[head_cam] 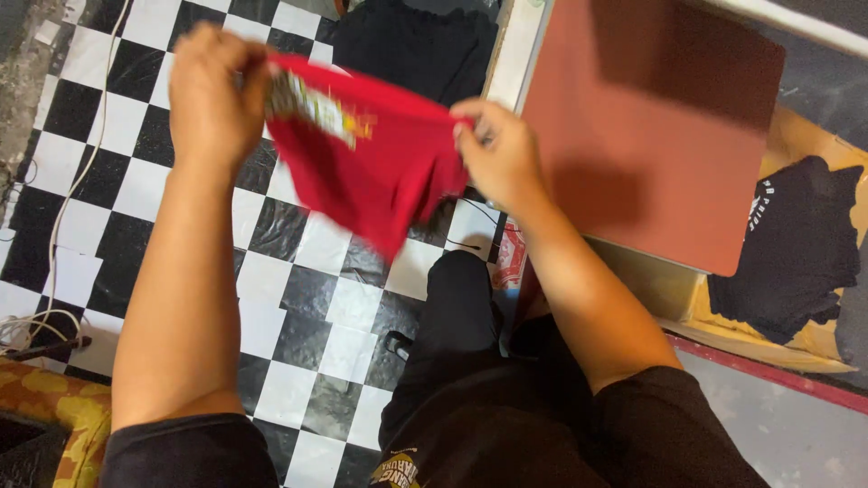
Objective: Folding and inspecting printed t-shirts in a workspace.
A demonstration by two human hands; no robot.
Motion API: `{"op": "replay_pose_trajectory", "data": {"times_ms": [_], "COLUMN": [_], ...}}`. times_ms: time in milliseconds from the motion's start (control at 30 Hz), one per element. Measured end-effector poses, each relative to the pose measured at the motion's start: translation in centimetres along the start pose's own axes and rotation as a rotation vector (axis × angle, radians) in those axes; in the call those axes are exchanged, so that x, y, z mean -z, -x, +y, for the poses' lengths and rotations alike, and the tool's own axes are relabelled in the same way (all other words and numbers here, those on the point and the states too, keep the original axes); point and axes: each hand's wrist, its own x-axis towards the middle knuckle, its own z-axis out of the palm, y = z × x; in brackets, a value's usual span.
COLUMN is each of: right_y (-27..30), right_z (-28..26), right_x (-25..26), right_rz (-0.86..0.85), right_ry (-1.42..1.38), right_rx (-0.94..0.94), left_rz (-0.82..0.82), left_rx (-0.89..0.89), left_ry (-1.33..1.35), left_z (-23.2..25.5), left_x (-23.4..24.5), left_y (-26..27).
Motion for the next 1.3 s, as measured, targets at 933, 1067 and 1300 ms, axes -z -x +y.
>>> {"op": "replay_pose_trajectory", "data": {"times_ms": [933,1067,1300], "right_y": [15.0,18.6,23.9], "right_z": [5.1,6.1,6.3], "right_x": [12.5,17.4,21.5], "right_rz": [0.084,0.262,0.391], "right_ry": [0.159,0.207,0.041], "right_rx": [0.044,-0.130,-0.119], "left_rz": [-0.084,-0.123,-0.126], "left_rx": [0.217,0.200,0.147], "left_ry": [0.504,0.638,0.706], "left_z": [14.5,20.3,27.1], "left_x": [-8.3,-8.3,-9.4], "left_y": [10.6,10.2,10.9]}}
